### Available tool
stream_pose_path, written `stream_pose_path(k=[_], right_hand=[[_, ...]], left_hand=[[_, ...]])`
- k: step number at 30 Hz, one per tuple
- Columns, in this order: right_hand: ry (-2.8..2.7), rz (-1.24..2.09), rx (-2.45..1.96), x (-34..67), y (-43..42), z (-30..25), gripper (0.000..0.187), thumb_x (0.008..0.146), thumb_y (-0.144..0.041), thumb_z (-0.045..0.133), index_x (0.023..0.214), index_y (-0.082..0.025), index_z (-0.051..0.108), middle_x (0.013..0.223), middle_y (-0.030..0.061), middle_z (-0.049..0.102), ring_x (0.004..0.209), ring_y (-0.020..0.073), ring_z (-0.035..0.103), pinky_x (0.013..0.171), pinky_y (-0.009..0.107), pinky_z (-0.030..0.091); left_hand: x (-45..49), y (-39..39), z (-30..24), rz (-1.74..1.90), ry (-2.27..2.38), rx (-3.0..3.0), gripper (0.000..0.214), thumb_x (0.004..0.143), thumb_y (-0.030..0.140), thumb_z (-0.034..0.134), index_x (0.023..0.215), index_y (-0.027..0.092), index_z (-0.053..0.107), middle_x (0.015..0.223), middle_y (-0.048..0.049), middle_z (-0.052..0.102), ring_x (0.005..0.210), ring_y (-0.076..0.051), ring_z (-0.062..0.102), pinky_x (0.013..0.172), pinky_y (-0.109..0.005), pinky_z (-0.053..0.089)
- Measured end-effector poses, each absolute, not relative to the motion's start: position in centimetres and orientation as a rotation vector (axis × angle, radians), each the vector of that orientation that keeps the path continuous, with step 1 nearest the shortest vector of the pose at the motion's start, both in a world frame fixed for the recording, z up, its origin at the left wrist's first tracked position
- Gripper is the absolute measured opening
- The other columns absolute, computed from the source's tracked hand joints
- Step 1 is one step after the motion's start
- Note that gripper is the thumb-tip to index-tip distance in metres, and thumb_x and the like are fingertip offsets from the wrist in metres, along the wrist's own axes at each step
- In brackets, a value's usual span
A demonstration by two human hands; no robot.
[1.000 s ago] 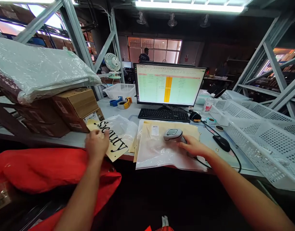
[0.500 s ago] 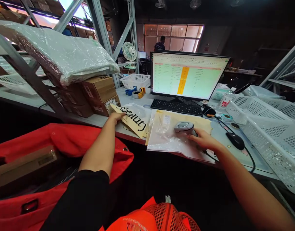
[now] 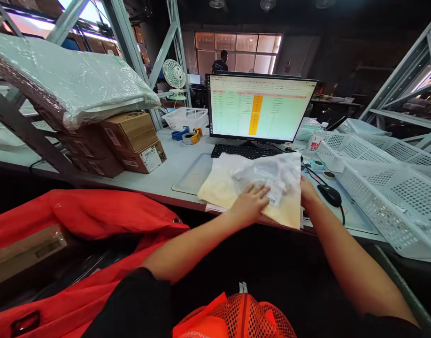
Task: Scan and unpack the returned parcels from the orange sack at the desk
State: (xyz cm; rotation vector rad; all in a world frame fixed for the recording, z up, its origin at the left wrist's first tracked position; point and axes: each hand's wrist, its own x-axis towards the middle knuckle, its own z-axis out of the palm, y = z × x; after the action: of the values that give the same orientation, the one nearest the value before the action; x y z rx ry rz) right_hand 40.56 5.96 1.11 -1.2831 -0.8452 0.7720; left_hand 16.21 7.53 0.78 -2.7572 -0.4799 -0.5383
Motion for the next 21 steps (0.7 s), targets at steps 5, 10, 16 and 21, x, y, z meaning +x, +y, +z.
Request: stream_pose_path(k=[5, 10, 16, 21], right_hand=[[-0.613, 0.490, -1.450, 45.2, 3.3, 4.6, 0.030, 0.083, -0.047, 0.075, 0.084, -0.023, 0.056, 0.064, -0.0013, 0.064, 0.048, 0.0141, 0.058, 0.043, 0.027, 0.052], [-1.129, 0.371, -1.747, 46.5, -3.8, 8.9, 0.036, 0.080, -0.056, 0.078, 0.080, -0.024, 0.060, 0.063, 0.0002, 0.061, 0.050, 0.0142, 0.053, 0.045, 0.028, 0.044], [-1.941, 0.369, -1.950, 41.7, -9.0, 8.9, 0.030, 0.086, -0.051, 0.070, 0.099, -0.024, 0.077, 0.088, 0.0053, 0.078, 0.075, 0.0236, 0.067, 0.068, 0.034, 0.050], [-2.020, 0.288, -1.997, 40.1, -8.5, 7.6, 0.028, 0.088, -0.044, 0.068, 0.106, -0.025, 0.078, 0.096, 0.0068, 0.081, 0.079, 0.0252, 0.069, 0.071, 0.034, 0.047]], left_hand=[[18.5, 7.7, -5.3, -0.520, -0.615, -2.878, 0.047, 0.083, 0.010, 0.060, 0.128, 0.014, 0.067, 0.171, -0.0146, 0.040, 0.165, -0.029, 0.026, 0.138, -0.053, 0.017], [18.3, 8.1, -5.8, -0.722, -0.629, -3.011, 0.049, 0.081, 0.009, 0.061, 0.130, 0.016, 0.061, 0.176, -0.0166, 0.031, 0.168, -0.029, 0.014, 0.138, -0.057, 0.017], [18.0, 8.3, -6.6, -1.039, -0.584, -3.099, 0.069, 0.079, 0.016, 0.079, 0.137, 0.019, 0.042, 0.178, -0.0237, 0.018, 0.169, -0.031, 0.008, 0.136, -0.061, 0.025], [18.1, 8.2, -6.7, -1.050, -0.595, -3.093, 0.070, 0.079, 0.014, 0.080, 0.137, 0.019, 0.042, 0.177, -0.0241, 0.021, 0.168, -0.031, 0.011, 0.135, -0.059, 0.027]])
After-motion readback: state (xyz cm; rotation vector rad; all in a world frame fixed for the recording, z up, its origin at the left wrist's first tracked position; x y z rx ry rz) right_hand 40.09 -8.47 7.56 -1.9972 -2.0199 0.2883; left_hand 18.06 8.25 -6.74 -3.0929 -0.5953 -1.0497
